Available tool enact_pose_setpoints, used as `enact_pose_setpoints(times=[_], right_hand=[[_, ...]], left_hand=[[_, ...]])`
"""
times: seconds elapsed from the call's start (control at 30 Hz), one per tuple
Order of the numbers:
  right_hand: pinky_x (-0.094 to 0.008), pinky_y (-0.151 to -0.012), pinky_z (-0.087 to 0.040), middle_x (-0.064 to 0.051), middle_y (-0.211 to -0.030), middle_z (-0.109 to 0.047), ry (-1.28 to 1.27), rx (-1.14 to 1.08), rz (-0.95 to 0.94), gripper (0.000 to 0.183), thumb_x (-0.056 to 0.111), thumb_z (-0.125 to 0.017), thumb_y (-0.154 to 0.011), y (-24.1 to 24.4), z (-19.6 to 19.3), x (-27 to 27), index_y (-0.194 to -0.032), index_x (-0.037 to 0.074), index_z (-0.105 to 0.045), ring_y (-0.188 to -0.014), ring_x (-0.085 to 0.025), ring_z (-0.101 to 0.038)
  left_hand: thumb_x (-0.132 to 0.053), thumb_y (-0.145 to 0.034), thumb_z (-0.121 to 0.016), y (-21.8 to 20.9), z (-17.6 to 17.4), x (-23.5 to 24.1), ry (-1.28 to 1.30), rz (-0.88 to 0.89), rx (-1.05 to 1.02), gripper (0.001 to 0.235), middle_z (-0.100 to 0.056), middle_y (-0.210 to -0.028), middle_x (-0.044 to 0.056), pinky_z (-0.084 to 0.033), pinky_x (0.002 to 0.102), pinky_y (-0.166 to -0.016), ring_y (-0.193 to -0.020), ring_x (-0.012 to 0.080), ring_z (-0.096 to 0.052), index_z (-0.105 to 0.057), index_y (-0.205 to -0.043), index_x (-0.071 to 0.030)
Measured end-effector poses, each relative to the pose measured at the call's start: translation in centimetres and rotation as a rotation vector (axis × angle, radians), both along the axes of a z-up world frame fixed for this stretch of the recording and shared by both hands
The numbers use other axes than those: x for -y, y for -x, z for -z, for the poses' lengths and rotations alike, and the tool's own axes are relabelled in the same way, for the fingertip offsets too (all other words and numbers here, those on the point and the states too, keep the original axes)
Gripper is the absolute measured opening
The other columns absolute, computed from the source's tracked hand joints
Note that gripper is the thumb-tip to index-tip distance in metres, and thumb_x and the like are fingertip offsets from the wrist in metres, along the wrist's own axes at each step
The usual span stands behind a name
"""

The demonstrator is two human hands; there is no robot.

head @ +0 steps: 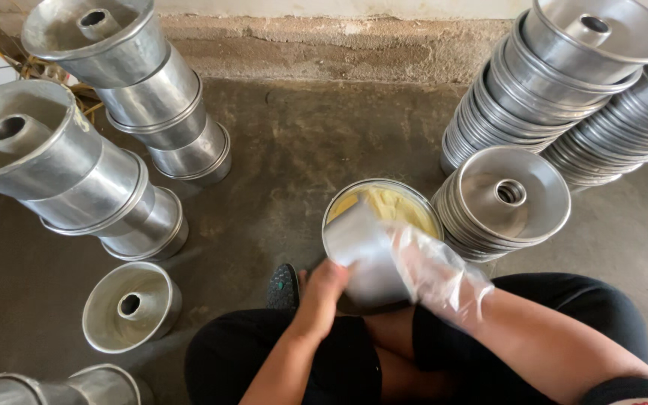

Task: The person scoops a yellow substance from a metal bowl and spreads it inside multiple metal baking molds. They handle each mold one at a time, coating the interior surfaces, and then place the coated molds into a stack.

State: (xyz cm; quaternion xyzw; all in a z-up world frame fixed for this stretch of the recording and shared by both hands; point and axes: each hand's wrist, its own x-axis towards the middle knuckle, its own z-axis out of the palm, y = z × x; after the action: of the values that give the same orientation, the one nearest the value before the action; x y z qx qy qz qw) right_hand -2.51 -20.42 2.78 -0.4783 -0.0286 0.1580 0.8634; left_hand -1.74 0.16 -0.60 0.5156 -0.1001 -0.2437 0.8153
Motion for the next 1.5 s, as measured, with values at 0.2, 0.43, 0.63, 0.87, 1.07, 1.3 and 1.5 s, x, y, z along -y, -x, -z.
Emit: enact_pose_setpoints(times=[0.2,0.43,0.63,0.87,1.07,1.3,1.5], right_hand=[[-0.037,-0.084,-0.062,-0.016,-0.115,-0.073,0.25,0.143,-0.019,0.042,0.016,-0.073,-0.092,0.7,-0.9,-1.6,-0.127,-0.004,-0.064,-0.1,-0.024,-0.072],[-0.037,-0.082,-0.062,-0.015,-0.113,-0.073,0.105,0.083,-0.017,0.041,0.017,-0.074,-0.092,-1.0,-0.9,0.5,-0.126,-0.003,-0.065,-0.097,-0.023,-0.073],[-0.037,-0.081,-0.062,-0.015,-0.112,-0.074,0.343,0.169,0.009,0.04,0.018,-0.074,-0.091,1.7,-0.1,-2.4,-0.124,-0.003,-0.067,-0.095,-0.023,-0.073],[-0.039,-0.082,-0.062,-0.017,-0.115,-0.073,-0.187,-0.065,-0.046,0.043,0.019,-0.072,-0.093,-1.5,0.4,1.7,-0.128,-0.005,-0.063,-0.097,-0.025,-0.073],[-0.041,-0.083,-0.061,-0.018,-0.115,-0.071,0.023,-0.001,0.004,0.04,0.019,-0.067,-0.096,1.1,1.0,-0.3,-0.127,-0.005,-0.062,-0.099,-0.026,-0.071],[-0.043,-0.084,-0.061,-0.02,-0.115,-0.068,-0.238,-0.147,-0.135,0.036,0.018,-0.061,-0.099,-2.3,2.9,1.0,-0.126,-0.006,-0.061,-0.1,-0.028,-0.07],[-0.041,-0.08,-0.062,-0.019,-0.112,-0.071,-0.167,-0.089,-0.081,0.032,0.01,-0.065,-0.095,-1.2,1.5,2.2,-0.123,-0.005,-0.063,-0.097,-0.027,-0.071]], left_hand=[[-0.05,-0.091,-0.069,0.2,0.1,-1.3,-0.255,0.011,0.176,0.061,-0.074,-0.12,0.015,-0.046,0.038,-0.106,-0.112,0.0224,-0.066,-0.068,-0.128,-0.001],[-0.047,-0.086,-0.078,1.1,-0.5,-0.3,-0.226,0.079,0.542,0.068,-0.067,-0.126,0.015,-0.046,0.039,-0.105,-0.117,0.0229,-0.062,-0.063,-0.13,0.001],[-0.055,-0.095,-0.059,-0.7,0.6,-0.9,-0.067,-0.094,-0.137,0.066,-0.07,-0.125,0.016,-0.05,0.038,-0.098,-0.114,0.0246,-0.064,-0.062,-0.135,-0.003],[-0.042,-0.085,-0.076,1.6,0.6,-0.6,-0.428,0.067,0.626,0.066,-0.06,-0.132,0.014,-0.043,0.042,-0.11,-0.126,0.0271,-0.056,-0.062,-0.135,-0.001],[-0.05,-0.091,-0.068,-0.2,2.4,-0.2,0.225,-0.01,-0.292,0.069,-0.063,-0.138,0.015,-0.04,0.039,-0.111,-0.13,0.0273,-0.055,-0.059,-0.139,-0.001],[-0.043,-0.086,-0.079,1.4,0.1,-1.3,-0.424,-0.041,0.676,0.06,-0.067,-0.126,0.015,-0.047,0.043,-0.104,-0.118,0.0282,-0.059,-0.067,-0.127,-0.001],[-0.044,-0.093,-0.073,0.9,-0.4,-0.2,-0.203,0.021,0.517,0.063,-0.067,-0.118,0.015,-0.05,0.039,-0.097,-0.106,0.0255,-0.061,-0.062,-0.137,0.0]])
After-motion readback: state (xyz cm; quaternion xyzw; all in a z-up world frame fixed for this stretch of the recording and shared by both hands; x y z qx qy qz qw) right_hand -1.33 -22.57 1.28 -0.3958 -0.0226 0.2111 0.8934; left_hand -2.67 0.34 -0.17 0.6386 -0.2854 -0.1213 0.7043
